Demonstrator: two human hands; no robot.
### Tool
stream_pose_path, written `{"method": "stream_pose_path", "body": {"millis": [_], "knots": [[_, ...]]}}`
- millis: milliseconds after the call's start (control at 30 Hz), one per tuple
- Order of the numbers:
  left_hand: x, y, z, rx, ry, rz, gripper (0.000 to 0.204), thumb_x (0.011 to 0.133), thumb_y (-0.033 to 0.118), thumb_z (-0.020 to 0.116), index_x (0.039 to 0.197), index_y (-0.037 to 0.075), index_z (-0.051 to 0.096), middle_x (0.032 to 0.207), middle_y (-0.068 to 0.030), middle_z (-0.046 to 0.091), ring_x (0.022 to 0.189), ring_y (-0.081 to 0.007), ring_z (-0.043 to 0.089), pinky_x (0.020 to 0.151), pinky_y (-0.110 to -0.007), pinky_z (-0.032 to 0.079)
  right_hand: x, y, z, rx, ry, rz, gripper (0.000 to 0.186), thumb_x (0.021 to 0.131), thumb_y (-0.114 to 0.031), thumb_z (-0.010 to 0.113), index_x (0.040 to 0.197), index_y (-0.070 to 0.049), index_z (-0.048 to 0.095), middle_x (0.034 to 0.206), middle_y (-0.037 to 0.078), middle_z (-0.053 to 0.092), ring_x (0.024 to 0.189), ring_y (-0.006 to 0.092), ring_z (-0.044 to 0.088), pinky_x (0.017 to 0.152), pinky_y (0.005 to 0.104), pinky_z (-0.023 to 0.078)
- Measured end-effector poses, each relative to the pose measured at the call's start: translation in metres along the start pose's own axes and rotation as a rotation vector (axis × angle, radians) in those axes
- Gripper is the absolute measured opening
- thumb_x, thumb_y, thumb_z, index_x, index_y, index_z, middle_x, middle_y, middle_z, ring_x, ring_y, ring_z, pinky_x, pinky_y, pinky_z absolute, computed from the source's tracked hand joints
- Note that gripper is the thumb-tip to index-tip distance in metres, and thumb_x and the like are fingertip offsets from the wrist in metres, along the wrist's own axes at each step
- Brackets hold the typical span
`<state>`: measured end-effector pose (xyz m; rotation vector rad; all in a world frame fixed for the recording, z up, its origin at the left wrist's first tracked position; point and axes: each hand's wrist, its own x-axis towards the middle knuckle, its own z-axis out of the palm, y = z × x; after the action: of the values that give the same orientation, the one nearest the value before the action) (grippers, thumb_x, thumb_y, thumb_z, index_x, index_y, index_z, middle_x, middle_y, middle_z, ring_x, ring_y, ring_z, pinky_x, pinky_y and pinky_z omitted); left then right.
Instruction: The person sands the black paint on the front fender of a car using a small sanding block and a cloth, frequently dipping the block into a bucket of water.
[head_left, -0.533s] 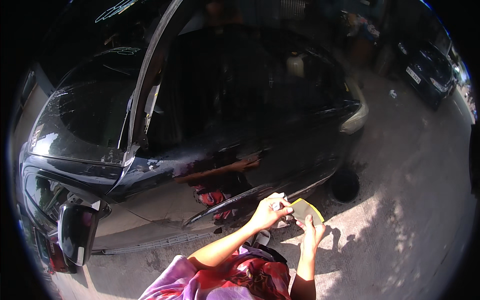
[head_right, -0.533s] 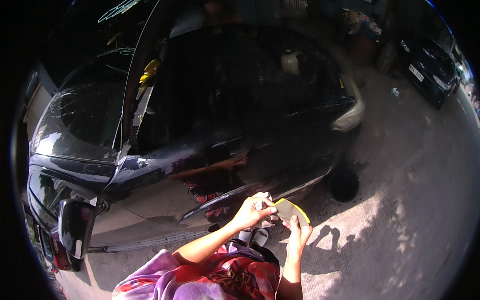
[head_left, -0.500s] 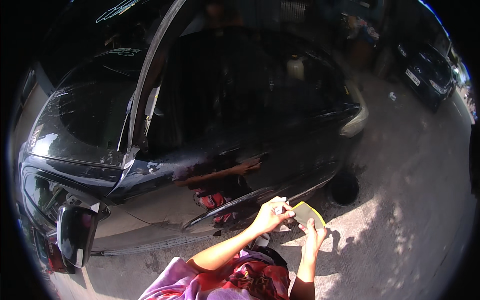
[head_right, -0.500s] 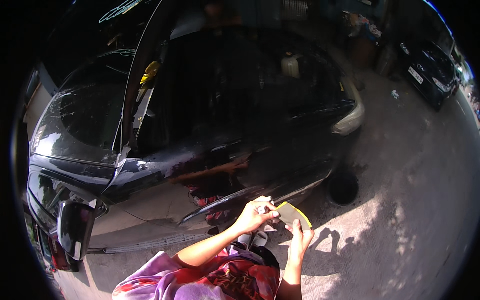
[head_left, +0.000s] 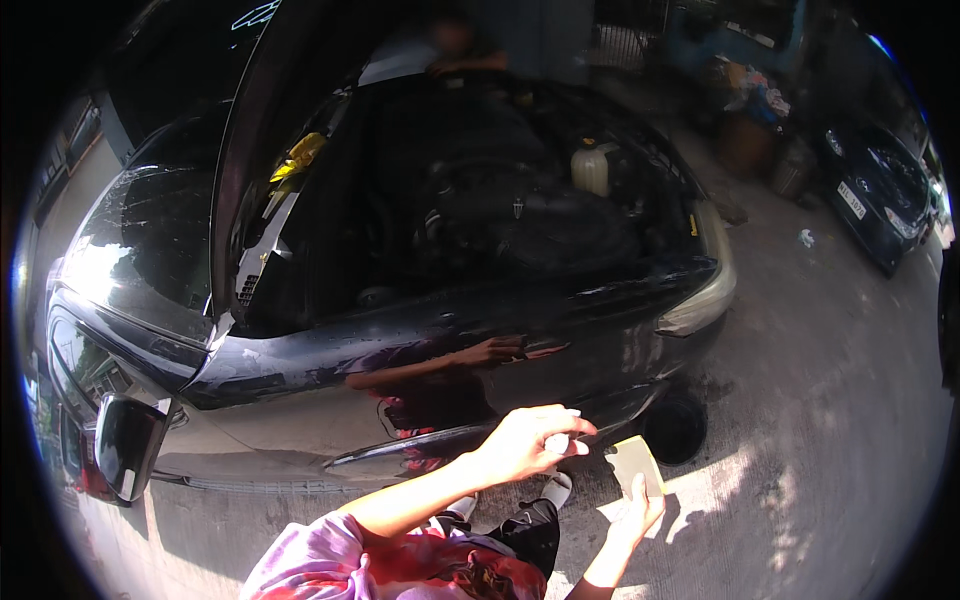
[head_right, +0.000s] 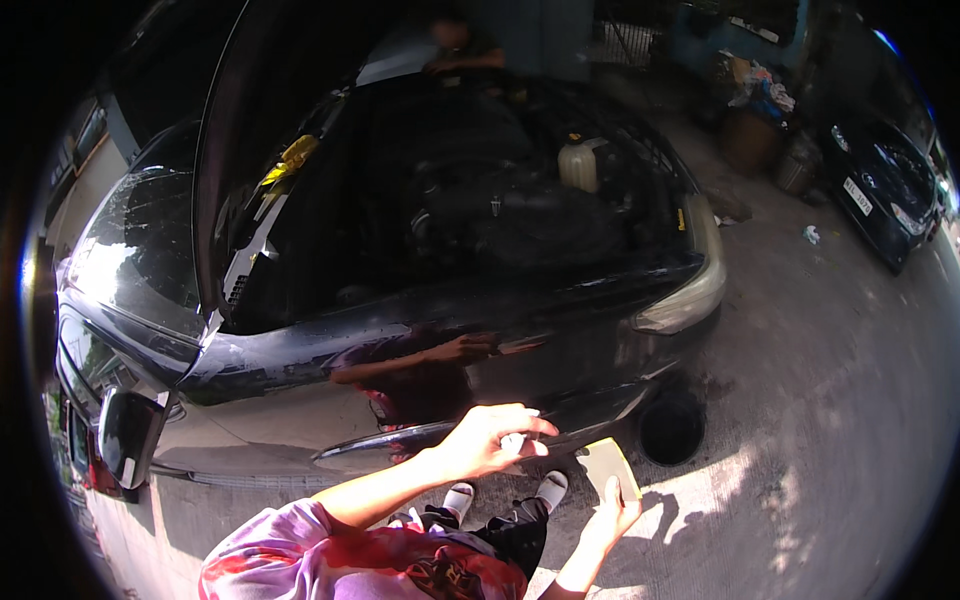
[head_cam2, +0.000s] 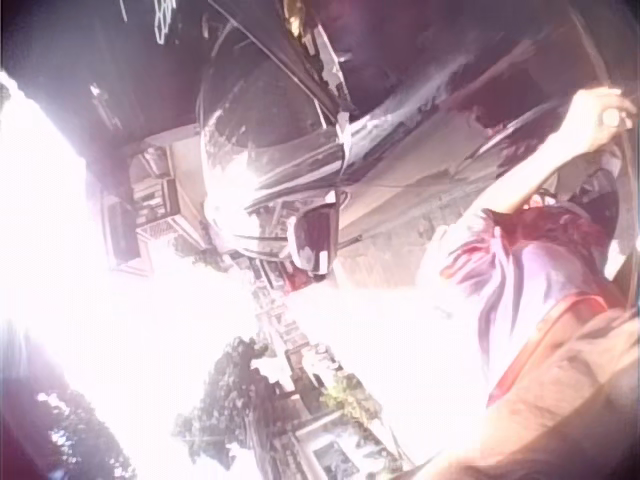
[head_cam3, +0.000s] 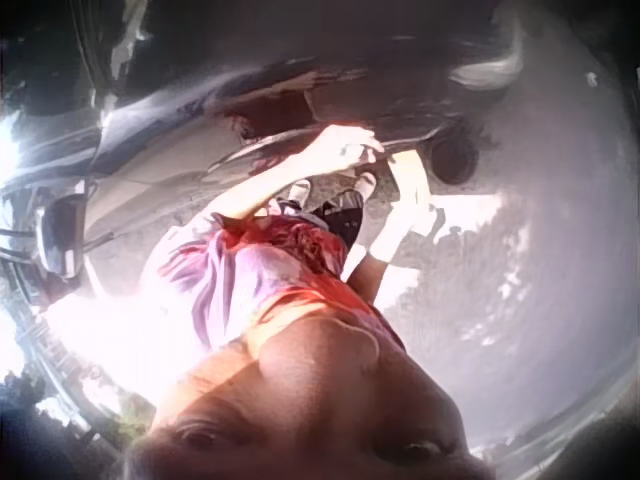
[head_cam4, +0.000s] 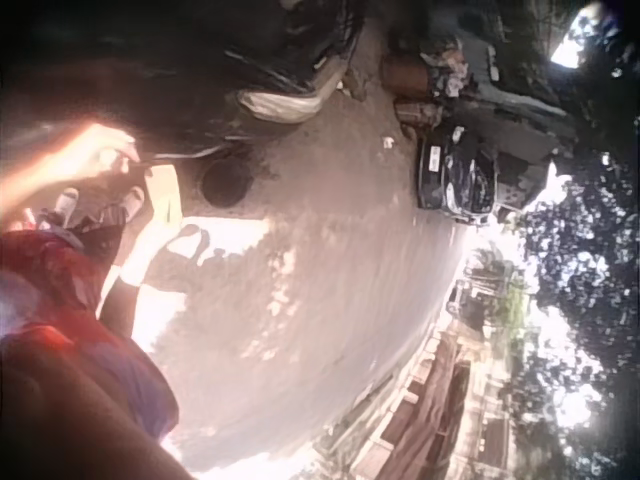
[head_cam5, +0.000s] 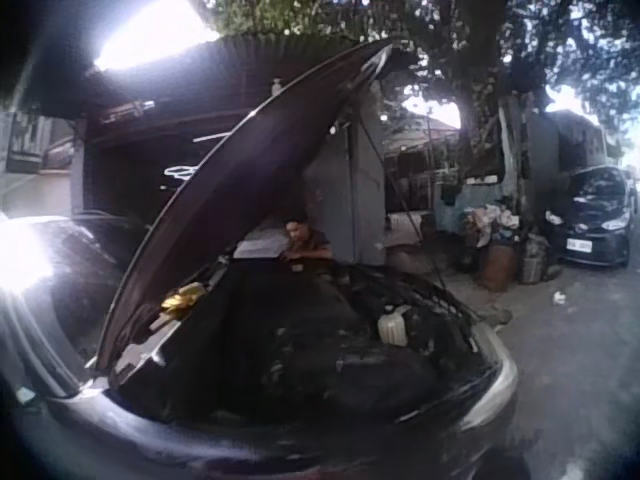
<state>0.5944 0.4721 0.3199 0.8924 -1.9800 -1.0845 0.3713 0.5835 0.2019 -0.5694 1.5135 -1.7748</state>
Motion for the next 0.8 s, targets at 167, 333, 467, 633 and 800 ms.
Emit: {"method": "stream_pose_path", "body": {"millis": [167, 333, 467, 633, 800], "knots": [[0.108, 0.048, -0.046, 0.863, 0.371, 0.106, 0.062, 0.062, 0.048, 0.091, 0.112, 0.017, 0.072, 0.107, -0.0082, 0.063, 0.094, -0.0273, 0.060, 0.078, -0.038, 0.052, 0.110, -0.015, -0.047, -0.035, -0.050, 0.005, 0.031, 0.098, -0.014, 0.069, 0.122, 0.005, 0.068, 0.113, 0.012, 0.072, 0.099, 0.0211, 0.068, 0.088, 0.0358, 0.052], [0.118, -0.010, -0.043, 1.151, 0.216, 0.143, 0.054, 0.071, 0.034, 0.086, 0.120, 0.020, 0.069, 0.129, -0.0092, 0.054, 0.126, -0.0349, 0.047, 0.102, -0.053, 0.038, 0.183, -0.014, -0.069, -0.072, -0.148, 0.091, 0.031, 0.098, -0.016, 0.070, 0.123, 0.002, 0.068, 0.111, 0.010, 0.073, 0.094, 0.0168, 0.069, 0.077, 0.0307, 0.052], [0.161, -0.024, -0.022, 1.052, 0.227, 0.338, 0.039, 0.077, 0.017, 0.077, 0.115, 0.014, 0.068, 0.123, -0.0088, 0.059, 0.119, -0.0326, 0.054, 0.097, -0.047, 0.047, 0.210, -0.012, -0.074, -0.091, -0.131, 0.141, 0.031, 0.098, -0.019, 0.070, 0.124, 0.000, 0.068, 0.111, 0.006, 0.073, 0.092, 0.0141, 0.068, 0.076, 0.0287, 0.051], [0.244, -0.039, 0.035, 0.894, 0.245, 0.428, 0.027, 0.084, 0.036, 0.077, 0.085, 0.010, 0.070, 0.086, -0.0032, 0.065, 0.080, -0.0241, 0.065, 0.066, -0.038, 0.058, 0.211, 0.000, -0.064, -0.086, -0.152, 0.164, 0.033, 0.097, -0.012, 0.070, 0.128, 0.001, 0.066, 0.115, 0.008, 0.072, 0.093, 0.0151, 0.068, 0.076, 0.0289, 0.055], [0.293, -0.041, 0.065, 0.868, 0.081, 0.282, 0.049, 0.100, 0.043, 0.056, 0.067, 0.009, 0.069, 0.067, -0.0088, 0.067, 0.068, -0.0342, 0.069, 0.060, -0.045, 0.056, 0.214, 0.001, -0.067, -0.147, -0.194, 0.140, 0.030, 0.090, -0.003, 0.076, 0.117, 0.000, 0.061, 0.114, 0.010, 0.069, 0.103, 0.0169, 0.064, 0.097, 0.0335, 0.050]]}}
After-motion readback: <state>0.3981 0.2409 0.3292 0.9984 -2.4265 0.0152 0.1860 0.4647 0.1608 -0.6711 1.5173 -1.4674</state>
